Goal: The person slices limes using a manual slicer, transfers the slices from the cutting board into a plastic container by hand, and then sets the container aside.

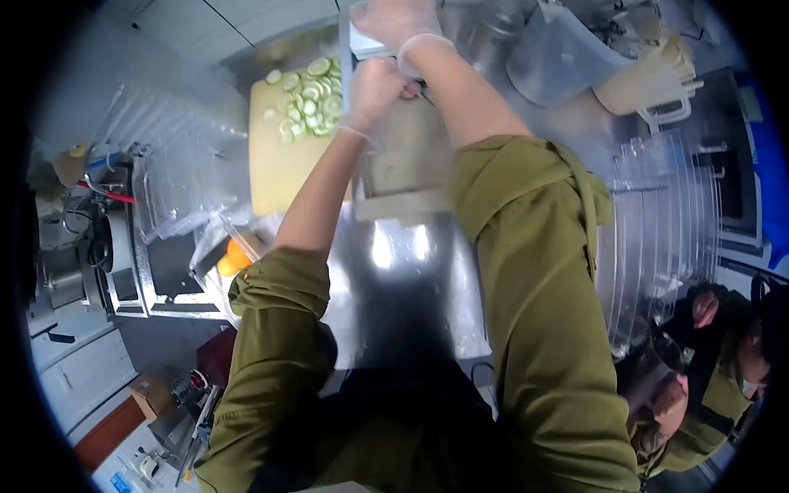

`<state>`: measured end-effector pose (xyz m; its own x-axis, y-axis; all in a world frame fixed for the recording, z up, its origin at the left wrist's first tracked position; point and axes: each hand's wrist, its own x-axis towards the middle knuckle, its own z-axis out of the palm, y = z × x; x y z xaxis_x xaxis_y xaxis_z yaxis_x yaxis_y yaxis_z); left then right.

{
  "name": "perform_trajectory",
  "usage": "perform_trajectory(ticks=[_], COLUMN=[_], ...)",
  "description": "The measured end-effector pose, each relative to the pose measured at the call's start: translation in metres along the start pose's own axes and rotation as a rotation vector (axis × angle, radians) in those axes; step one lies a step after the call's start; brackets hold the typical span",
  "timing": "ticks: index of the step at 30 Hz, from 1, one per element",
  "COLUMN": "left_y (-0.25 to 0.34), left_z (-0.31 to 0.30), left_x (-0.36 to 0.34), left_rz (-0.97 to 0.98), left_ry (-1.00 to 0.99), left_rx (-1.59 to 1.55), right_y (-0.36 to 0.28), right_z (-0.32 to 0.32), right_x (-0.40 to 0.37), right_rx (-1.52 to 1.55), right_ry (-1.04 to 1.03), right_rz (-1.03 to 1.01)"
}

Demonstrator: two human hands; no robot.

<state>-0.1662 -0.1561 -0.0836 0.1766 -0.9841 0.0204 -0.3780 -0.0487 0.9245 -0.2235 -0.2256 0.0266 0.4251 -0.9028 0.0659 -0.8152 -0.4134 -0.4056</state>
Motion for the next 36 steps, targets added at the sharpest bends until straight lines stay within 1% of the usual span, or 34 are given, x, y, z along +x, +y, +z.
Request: perform_trajectory(ticks=[2, 3, 4, 5, 6, 7, 8, 10, 11, 14, 15, 17, 18, 19, 20, 21, 22, 23, 25, 26, 28, 29, 30, 31, 32, 34, 36], left_y=[0.001, 0.007, -0.002, -0.015, -0.02, -0.017, -0.012, 0.0, 0.008, 0.004, 0.007, 0.001, 0.007, 0.002, 0.007, 0.013, 0.02, 0.028, 0.021, 0.014, 0.003, 0.001, 0.005, 0.011, 0.015, 0.013, 0.013], left_z=[-0.009, -0.011, -0.007, -0.005, -0.012, -0.017, -0.025, -0.017, -0.019, -0.016, -0.016, 0.0, -0.004, 0.002, 0.006, 0.009, 0.01, 0.011, 0.015, 0.017, 0.021, 0.025, 0.026, 0.026, 0.026, 0.03, 0.028], left_x=[0.015, 0.013, 0.021, 0.038, 0.06, 0.057, 0.063, 0.052, 0.048, 0.045, 0.039, 0.025, 0.0, -0.018, -0.047, -0.082, -0.118, -0.147, -0.178, -0.185, -0.187, -0.187, -0.187, -0.182, -0.178, -0.181, -0.186], left_rz=[-0.025, -0.064, -0.033, -0.006, 0.052, 0.136, 0.091, -0.04, -0.087, -0.034, -0.011, 0.071, 0.155, 0.201, 0.226, 0.248, 0.357, 0.465, 0.469, 0.471, 0.492, 0.498, 0.504, 0.509, 0.517, 0.449, 0.356], left_ry=[-0.059, -0.09, -0.102, -0.112, -0.091, -0.088, -0.075, -0.104, -0.121, -0.051, -0.039, 0.157, 0.12, 0.159, 0.175, 0.187, 0.235, 0.283, 0.246, 0.232, 0.273, 0.29, 0.368, 0.447, 0.529, 0.466, 0.403], left_rx=[0.13, 0.063, 0.076, 0.091, 0.114, 0.178, 0.24, 0.312, 0.306, 0.259, 0.208, 0.326, 0.158, 0.232, 0.232, 0.229, 0.287, 0.34, 0.395, 0.422, 0.485, 0.512, 0.461, 0.411, 0.36, 0.385, 0.367], right_y=[-0.003, -0.002, 0.014, 0.038, 0.045, 0.027, 0.012, 0.013, 0.019, 0.018, 0.018, 0.019, 0.019, 0.019, 0.018, 0.014, 0.012, 0.01, 0.01, 0.012, 0.001, -0.001, -0.002, -0.003, 0.0, -0.005, -0.007], right_z=[0.003, 0.0, 0.019, 0.052, 0.064, 0.046, 0.03, 0.018, 0.027, 0.021, 0.02, 0.026, 0.027, 0.024, 0.024, 0.021, 0.017, 0.016, 0.017, 0.021, 0.012, 0.011, 0.013, 0.015, 0.023, 0.021, 0.018], right_x=[0.019, 0.019, 0.03, 0.053, 0.079, 0.08, 0.079, 0.06, 0.065, 0.065, 0.063, 0.059, 0.056, 0.058, 0.05, 0.041, 0.029, 0.013, -0.01, -0.018, -0.057, -0.073, -0.091, -0.112, -0.126, -0.152, -0.157], right_rx=[-0.071, -0.07, -0.207, -0.336, -0.467, -0.223, -0.164, -0.082, -0.063, -0.128, -0.114, -0.123, -0.126, -0.078, -0.074, -0.087, -0.104, -0.095, -0.084, -0.149, -0.104, -0.106, -0.109, -0.039, -0.037, -0.028, -0.039], right_ry=[0.066, 0.055, 0.129, 0.198, 0.303, 0.299, 0.287, 0.2, 0.281, 0.247, 0.265, 0.291, 0.3, 0.168, 0.18, 0.13, 0.079, 0.099, 0.117, 0.059, 0.051, 0.089, 0.12, 0.23, 0.32, 0.353, 0.327], right_rz=[0.088, 0.094, -0.03, -0.16, -0.318, -0.095, -0.081, -0.008, -0.043, -0.079, -0.11, -0.083, -0.068, -0.015, -0.031, -0.008, 0.021, 0.001, -0.015, -0.003, 0.031, 0.006, -0.017, -0.075, -0.126, -0.129, -0.104])
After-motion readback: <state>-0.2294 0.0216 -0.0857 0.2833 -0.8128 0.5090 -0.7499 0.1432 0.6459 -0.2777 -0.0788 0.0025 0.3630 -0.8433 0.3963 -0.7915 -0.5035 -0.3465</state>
